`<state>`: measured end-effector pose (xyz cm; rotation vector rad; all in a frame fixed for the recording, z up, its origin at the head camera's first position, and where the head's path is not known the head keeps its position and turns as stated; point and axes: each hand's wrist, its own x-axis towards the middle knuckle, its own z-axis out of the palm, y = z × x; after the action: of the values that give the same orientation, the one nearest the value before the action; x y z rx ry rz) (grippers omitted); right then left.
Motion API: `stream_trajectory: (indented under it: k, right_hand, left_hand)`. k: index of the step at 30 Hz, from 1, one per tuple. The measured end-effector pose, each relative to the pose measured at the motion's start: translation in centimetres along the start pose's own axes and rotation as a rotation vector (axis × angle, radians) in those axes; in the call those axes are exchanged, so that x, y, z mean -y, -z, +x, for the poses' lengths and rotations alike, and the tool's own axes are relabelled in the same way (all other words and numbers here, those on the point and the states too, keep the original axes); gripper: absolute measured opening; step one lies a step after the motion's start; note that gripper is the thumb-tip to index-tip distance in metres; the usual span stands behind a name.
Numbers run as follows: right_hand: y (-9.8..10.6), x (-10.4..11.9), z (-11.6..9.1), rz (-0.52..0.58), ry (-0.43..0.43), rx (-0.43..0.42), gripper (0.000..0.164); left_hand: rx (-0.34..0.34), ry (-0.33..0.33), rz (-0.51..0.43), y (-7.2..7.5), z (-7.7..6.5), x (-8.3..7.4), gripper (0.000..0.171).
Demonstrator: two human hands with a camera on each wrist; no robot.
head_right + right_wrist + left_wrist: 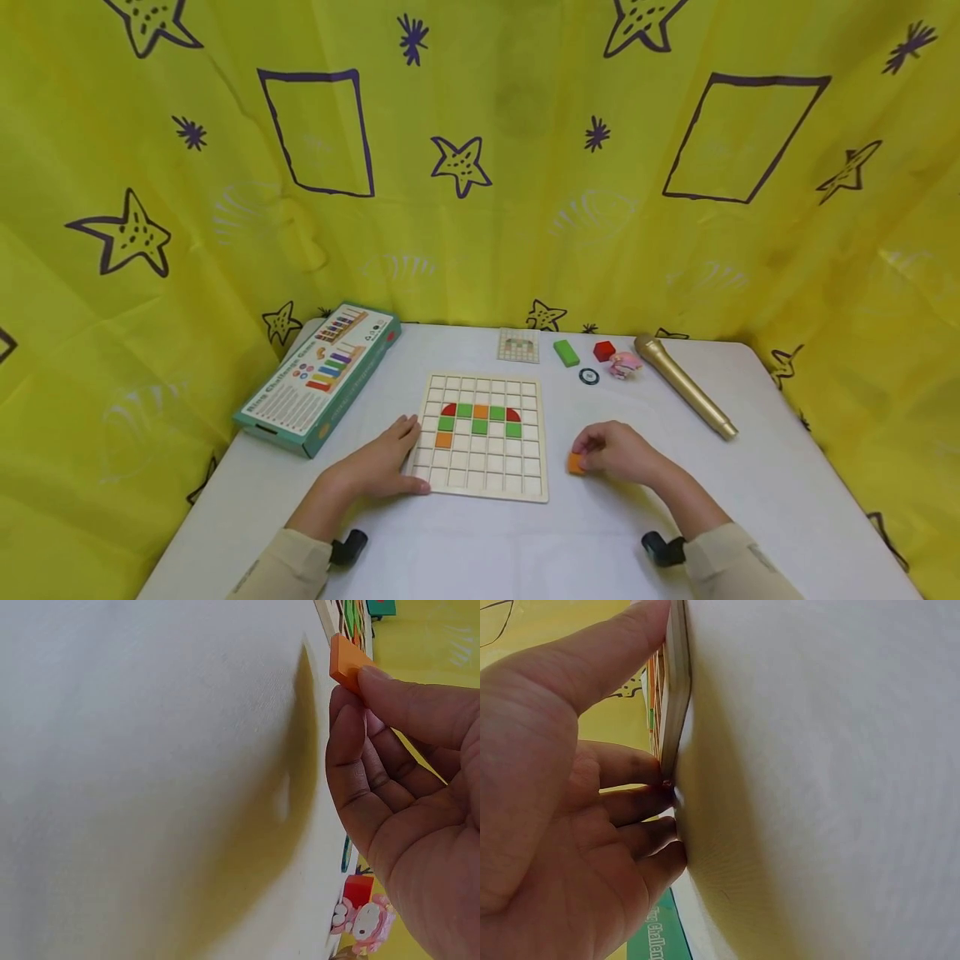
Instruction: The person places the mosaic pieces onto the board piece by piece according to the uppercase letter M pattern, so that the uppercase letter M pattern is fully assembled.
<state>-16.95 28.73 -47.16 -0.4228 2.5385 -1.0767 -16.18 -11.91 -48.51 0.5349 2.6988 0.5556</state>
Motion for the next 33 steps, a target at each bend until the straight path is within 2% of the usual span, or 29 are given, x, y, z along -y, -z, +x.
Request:
stream_trajectory:
  k: [19,33]
  right_hand:
    - [-0.2,1.5,1.8,-0.03,-0.007,0.013,0.01]
    - [-0.8,2.7,3.5,-0.046,-0.018,0.019,0.01]
  left_hand:
    - [-0.004,-0.012,-0.006,0.1,-0.1,-0.3,0.108]
    - [0.0,0.003,0.005,-0.1,0.1,-0.2,0.109]
